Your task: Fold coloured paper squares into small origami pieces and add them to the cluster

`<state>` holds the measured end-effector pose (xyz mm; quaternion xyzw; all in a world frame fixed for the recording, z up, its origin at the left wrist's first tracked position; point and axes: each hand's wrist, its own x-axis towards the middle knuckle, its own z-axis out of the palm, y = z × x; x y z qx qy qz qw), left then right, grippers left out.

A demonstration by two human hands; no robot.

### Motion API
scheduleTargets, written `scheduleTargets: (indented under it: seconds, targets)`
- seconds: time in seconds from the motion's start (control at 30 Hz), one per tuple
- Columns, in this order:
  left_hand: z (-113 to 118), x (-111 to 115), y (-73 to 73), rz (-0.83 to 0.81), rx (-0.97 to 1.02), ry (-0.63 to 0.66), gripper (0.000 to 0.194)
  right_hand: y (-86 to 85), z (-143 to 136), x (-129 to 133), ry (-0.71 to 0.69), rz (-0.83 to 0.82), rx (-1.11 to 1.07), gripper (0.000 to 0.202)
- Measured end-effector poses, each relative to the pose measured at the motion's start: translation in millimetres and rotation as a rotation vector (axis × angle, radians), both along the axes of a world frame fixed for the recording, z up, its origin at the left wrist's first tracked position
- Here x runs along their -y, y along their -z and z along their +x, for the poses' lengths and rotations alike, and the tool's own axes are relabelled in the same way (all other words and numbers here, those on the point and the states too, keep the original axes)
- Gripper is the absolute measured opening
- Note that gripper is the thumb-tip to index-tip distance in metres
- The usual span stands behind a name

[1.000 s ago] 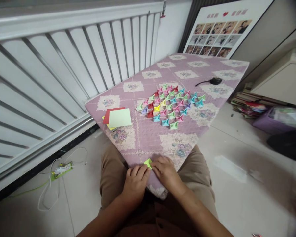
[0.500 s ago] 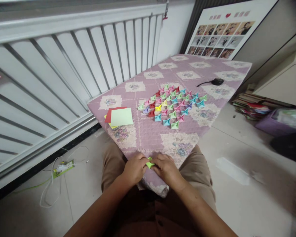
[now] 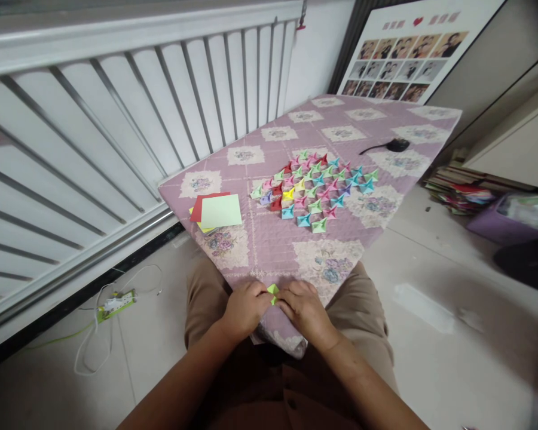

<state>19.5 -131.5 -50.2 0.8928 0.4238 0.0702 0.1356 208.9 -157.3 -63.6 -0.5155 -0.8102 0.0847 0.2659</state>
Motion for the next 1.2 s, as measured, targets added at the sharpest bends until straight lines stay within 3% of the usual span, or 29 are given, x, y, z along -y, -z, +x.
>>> scheduleTargets:
  seconds: [0.2,0.37,0.77,1.0,1.2]
  targets:
    - [-1,2,13.4,0.181,-0.028,0.030,0.024,-3.1,-2,2,0.007,-0.010,-0.004,0.013]
    - [0,2,18.1,0.240,0.018,0.013,0.019,-0.6,-5,3,0.031,-0.004,-0.003,0.010]
    - [-6,-5,12.9,0.174,-0.030,0.052,0.024,1.1,-8,4,0.060,0.048,0.067,0.011]
    - [-5,-5,18.0,0.202,0.009,0.040,0.021,-3.1,-14,6,0.022,0.076,0.132,0.015]
    - [-4,-6,14.2,0.177,0.065,0.057,0.018,-0.6,-16,8,0.050,0.073,0.078,0.012]
